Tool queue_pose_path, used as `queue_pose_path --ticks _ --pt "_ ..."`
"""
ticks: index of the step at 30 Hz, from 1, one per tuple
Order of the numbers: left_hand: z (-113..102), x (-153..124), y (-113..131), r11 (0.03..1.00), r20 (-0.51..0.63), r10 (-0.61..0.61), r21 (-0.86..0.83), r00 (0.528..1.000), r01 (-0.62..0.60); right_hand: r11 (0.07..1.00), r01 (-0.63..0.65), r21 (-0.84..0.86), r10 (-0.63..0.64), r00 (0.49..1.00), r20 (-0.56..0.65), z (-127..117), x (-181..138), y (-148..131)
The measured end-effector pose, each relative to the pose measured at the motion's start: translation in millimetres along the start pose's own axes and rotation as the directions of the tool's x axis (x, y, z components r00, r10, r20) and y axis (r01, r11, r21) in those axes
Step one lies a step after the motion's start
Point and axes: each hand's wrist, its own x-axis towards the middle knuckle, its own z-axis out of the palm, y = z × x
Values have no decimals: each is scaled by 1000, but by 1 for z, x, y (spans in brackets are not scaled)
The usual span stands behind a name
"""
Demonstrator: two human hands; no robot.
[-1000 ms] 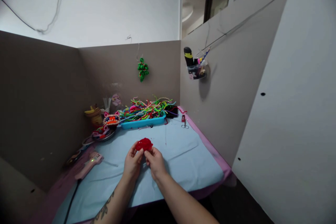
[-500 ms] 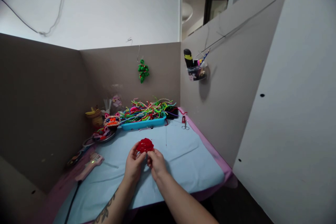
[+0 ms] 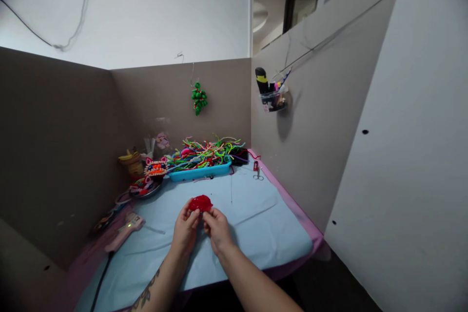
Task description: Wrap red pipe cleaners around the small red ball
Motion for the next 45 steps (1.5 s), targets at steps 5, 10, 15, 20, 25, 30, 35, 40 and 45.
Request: queue_pose_path --ticks 5,10,15,20,25,30,35,40,45 --pt "1 0 -1 1000 0 -28 4 1000 28 1000 17 2 -17 1000 -23 -2 2 4" --pt "3 0 -1 999 24 -36 10 999 36 999 -22 32 24 997 -71 -3 4 4" --pt "3 -2 -2 998 15 -8 66 1000 7 999 -27 33 30 996 -86 -2 3 3" --pt "2 -1 -4 996 -31 24 86 999 -21 998 46 -40 -48 997 -62 1 2 3" --pt "3 0 -3 998 -28 15 69 1000 -13 997 54 -58 -58 996 -63 0 3 5" --pt "2 0 -4 997 -25 19 77 999 -17 999 47 -18 -48 997 -54 -2 4 7" --pt "0 0 -4 995 -14 27 98 1000 -25 999 33 -14 -34 998 -52 -2 4 6" --pt "1 -1 -4 998 -33 3 59 999 -2 997 45 -62 -50 997 -66 1 1 4" --pt "2 -1 -3 998 -30 11 62 999 -10 993 70 -94 -76 995 -67 2 -1 3"
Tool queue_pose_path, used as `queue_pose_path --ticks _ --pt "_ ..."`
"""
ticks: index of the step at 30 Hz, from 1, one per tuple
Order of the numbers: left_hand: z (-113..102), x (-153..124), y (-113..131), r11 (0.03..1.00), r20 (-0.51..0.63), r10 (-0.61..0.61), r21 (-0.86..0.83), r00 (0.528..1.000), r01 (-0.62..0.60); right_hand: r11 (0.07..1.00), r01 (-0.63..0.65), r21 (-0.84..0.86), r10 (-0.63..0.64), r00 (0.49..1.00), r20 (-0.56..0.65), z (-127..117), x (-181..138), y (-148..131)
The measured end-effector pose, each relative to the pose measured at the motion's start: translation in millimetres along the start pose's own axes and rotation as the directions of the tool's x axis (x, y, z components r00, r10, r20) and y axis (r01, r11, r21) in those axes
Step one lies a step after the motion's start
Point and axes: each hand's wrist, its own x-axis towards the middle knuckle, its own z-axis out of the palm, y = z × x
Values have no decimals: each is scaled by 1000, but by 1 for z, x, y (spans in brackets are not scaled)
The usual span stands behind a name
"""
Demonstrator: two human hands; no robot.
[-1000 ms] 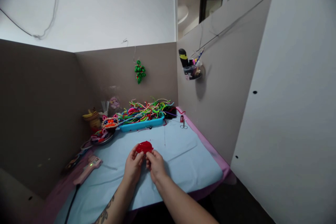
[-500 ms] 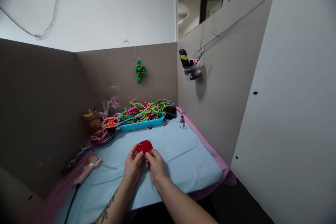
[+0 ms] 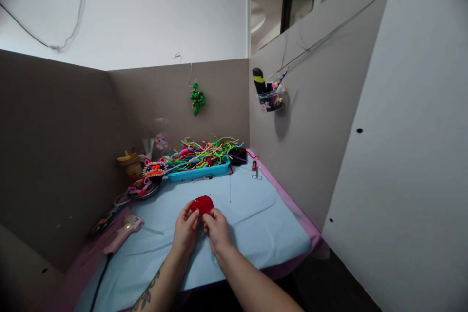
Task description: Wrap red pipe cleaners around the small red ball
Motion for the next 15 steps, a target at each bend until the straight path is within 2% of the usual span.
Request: queue_pose_path --ticks 9,15 --pt "0 -2 -1 997 25 29 71 999 -30 999 -26 48 25 1000 15 -2 2 2" --pt "1 -2 -2 994 24 53 92 998 -55 1000 -6 17 5 1000 16 -1 1 1"
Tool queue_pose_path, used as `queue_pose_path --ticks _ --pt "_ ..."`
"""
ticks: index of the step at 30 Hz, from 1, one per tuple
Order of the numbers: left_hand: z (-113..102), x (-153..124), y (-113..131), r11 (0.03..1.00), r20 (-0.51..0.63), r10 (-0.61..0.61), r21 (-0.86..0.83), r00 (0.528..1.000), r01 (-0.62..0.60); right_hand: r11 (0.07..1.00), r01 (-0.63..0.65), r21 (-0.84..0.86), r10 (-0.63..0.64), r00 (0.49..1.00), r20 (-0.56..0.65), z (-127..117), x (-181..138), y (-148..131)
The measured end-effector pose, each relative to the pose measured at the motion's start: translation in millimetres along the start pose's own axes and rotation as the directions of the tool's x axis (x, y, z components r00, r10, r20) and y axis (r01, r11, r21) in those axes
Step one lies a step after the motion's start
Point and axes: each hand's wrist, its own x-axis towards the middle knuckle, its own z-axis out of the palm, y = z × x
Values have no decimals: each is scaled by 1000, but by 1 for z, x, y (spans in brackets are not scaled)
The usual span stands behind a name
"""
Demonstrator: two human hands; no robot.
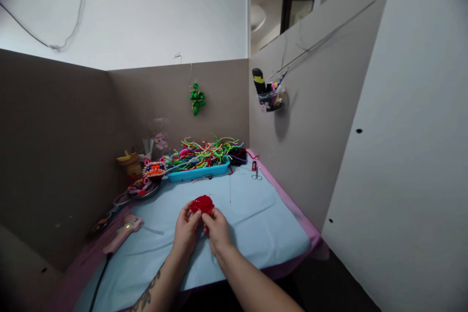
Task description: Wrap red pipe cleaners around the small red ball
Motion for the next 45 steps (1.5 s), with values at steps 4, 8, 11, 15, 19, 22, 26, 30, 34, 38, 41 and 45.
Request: queue_pose_path --ticks 4,8,11,15,19,22,26,30,34,38,41,45 --pt "0 0 1 1000 -9 19 3 1000 -19 1000 0 -6 0 1000 0 0 0 0" --pt "1 0 2 1000 -10 22 -1 1000 -22 1000 16 -6 -15 1000 16 -1 0 1" --pt "2 -2 3 999 -9 32 13 999 -32 1000 -1 -14 1 1000 18 -2 1 2" --pt "1 -3 5 999 40 42 9 998 -42 1000 13 -5 -13 1000 0 -3 1 2" --pt "-1 -4 6 999 83 3 -33 997 0 999 7 41 -7 1000 -6 -3 1 3" --pt "-2 -3 6 997 44 -48 -66 998 50 1000 -6 29 6 1000 -11 -4 2 4" --pt "-2 -1 6 995 21 -56 -84 998 58 1000 -1 12 1 1000 -13 -4 1 3" --pt "-2 -1 6 997 5 -33 -68 999 33 1000 -3 10 3 1000 0 -5 1 3" --pt "-4 -1 5 999 6 -8 -35 1000 9 1000 -10 18 10 1000 -6 -6 1 3" --pt "-7 0 0 998 -7 44 38 999 -44 999 -13 29 14 1000 -16 -6 1 3" --pt "-9 2 -2 989 -8 100 110 995 -99 999 -18 51 19 1000 -17 -5 0 3" --pt "-8 1 -1 983 -12 124 141 992 -121 998 -20 64 21 1000 -13 -4 0 2"
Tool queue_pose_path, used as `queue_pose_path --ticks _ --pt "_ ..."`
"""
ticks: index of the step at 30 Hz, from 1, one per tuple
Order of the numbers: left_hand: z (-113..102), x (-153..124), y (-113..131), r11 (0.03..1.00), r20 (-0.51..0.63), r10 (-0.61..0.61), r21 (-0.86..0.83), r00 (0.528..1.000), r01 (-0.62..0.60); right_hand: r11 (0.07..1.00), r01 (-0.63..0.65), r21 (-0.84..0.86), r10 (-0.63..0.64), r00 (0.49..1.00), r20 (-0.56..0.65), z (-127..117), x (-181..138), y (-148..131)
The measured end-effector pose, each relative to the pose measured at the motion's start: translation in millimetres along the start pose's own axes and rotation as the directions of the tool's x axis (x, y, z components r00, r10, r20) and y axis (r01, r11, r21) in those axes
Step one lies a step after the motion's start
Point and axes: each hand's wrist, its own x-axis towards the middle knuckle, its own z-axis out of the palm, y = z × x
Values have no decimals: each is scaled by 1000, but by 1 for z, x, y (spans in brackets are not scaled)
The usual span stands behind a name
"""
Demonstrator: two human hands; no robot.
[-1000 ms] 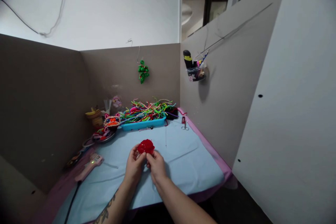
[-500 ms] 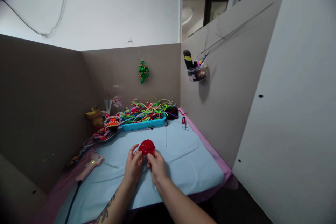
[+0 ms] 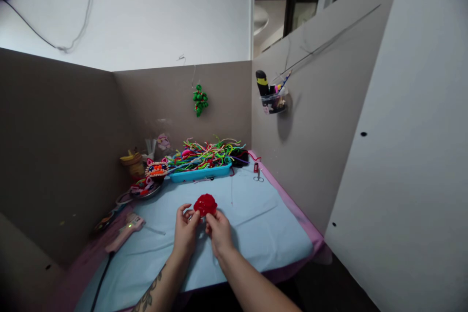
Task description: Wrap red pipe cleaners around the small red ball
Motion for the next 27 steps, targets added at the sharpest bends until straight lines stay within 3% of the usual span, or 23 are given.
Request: queue_pose_path --ticks 7,14,22,27 --pt "6 -5 8 987 78 -131 -87 988 138 998 29 -57 -29 1000 -1 -2 0 2" --pt "6 -5 6 996 63 -53 -66 997 57 998 37 -55 -36 999 7 -2 -1 2" --pt "6 -8 14 981 57 -138 -129 989 144 1000 17 -8 -17 1000 -7 -2 -2 0" --pt "4 -4 12 979 32 -131 -156 991 134 1000 11 -13 -11 1000 3 -1 -2 0"
